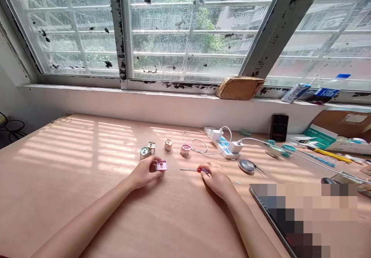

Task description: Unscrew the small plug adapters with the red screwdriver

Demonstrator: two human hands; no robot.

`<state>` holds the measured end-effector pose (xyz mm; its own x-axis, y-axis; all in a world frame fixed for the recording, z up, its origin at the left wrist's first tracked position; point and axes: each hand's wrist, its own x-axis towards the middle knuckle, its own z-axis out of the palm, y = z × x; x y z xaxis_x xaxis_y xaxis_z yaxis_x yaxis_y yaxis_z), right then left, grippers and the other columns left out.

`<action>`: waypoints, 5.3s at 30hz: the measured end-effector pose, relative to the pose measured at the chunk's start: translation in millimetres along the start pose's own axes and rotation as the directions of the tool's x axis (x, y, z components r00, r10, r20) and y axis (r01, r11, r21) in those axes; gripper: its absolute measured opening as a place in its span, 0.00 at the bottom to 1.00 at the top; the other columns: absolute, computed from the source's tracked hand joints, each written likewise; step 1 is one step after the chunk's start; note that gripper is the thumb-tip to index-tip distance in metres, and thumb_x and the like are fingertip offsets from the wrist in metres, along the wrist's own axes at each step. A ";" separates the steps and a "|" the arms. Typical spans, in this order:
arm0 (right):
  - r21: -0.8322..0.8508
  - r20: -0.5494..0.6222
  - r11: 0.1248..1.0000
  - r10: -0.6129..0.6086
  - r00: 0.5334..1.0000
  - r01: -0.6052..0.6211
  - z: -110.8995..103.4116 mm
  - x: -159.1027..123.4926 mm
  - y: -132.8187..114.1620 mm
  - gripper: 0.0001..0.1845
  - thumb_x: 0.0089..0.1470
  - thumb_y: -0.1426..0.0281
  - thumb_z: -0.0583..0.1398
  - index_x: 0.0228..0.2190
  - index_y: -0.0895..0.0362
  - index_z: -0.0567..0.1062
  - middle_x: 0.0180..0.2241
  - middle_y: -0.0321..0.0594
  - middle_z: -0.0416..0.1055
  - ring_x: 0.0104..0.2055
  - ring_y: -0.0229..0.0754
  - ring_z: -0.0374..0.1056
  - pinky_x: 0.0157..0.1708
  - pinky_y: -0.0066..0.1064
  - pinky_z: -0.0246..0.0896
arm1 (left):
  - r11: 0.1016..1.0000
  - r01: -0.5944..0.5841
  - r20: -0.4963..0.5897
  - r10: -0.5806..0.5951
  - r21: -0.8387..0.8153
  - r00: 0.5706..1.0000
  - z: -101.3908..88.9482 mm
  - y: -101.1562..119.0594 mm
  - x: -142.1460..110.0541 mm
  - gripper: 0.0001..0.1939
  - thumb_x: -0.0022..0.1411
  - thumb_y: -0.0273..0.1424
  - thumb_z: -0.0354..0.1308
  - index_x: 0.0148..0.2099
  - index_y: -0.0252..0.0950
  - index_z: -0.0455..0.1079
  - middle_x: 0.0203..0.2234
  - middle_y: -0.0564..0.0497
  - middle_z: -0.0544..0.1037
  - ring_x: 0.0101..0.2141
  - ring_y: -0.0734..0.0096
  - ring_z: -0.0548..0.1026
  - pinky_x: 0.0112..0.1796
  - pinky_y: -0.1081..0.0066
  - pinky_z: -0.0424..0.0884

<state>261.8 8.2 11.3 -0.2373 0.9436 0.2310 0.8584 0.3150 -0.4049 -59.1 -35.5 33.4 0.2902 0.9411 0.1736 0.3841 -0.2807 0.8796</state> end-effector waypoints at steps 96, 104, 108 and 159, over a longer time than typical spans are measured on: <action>0.192 0.070 0.956 -0.240 0.968 0.223 7.1 -19.9 -74.9 0.20 0.58 0.68 0.61 0.52 0.55 0.70 0.42 0.44 0.73 0.44 0.50 0.70 0.43 0.39 0.64 | 0.966 -0.182 0.089 0.168 0.185 0.982 6.8 11.0 -30.5 0.19 0.65 0.25 0.57 0.56 0.43 0.70 0.52 0.46 0.73 0.53 0.60 0.73 0.55 0.61 0.70; 0.228 0.083 0.948 -0.248 0.965 0.224 4.5 -20.2 -75.5 0.23 0.58 0.70 0.61 0.55 0.54 0.69 0.45 0.44 0.73 0.47 0.50 0.69 0.46 0.39 0.64 | 0.945 -0.248 -0.045 0.263 0.215 0.964 6.3 3.1 -28.9 0.14 0.66 0.32 0.61 0.53 0.41 0.73 0.52 0.45 0.76 0.53 0.60 0.75 0.54 0.59 0.72; 0.221 0.085 0.948 -0.253 0.964 0.229 3.3 -20.2 -76.5 0.23 0.58 0.71 0.61 0.55 0.55 0.69 0.44 0.44 0.73 0.47 0.50 0.69 0.45 0.39 0.64 | 0.898 -0.348 -0.087 0.383 0.269 0.920 5.3 -3.1 -27.0 0.16 0.69 0.33 0.59 0.57 0.42 0.73 0.52 0.44 0.77 0.51 0.60 0.77 0.50 0.61 0.76; 0.618 -0.159 0.660 -0.427 0.890 0.427 21.4 -33.2 -96.0 0.24 0.67 0.73 0.53 0.62 0.50 0.63 0.48 0.45 0.72 0.47 0.46 0.74 0.48 0.44 0.74 | 0.980 -0.154 0.067 0.146 0.129 0.987 5.2 6.4 -29.4 0.09 0.62 0.24 0.51 0.45 0.38 0.64 0.35 0.51 0.80 0.24 0.75 0.72 0.27 0.74 0.65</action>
<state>177.6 -51.1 23.6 -0.5053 0.6890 0.5196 0.1844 0.6744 -0.7150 -60.6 -65.9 31.7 0.4015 0.8751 0.2702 0.4448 -0.4442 0.7777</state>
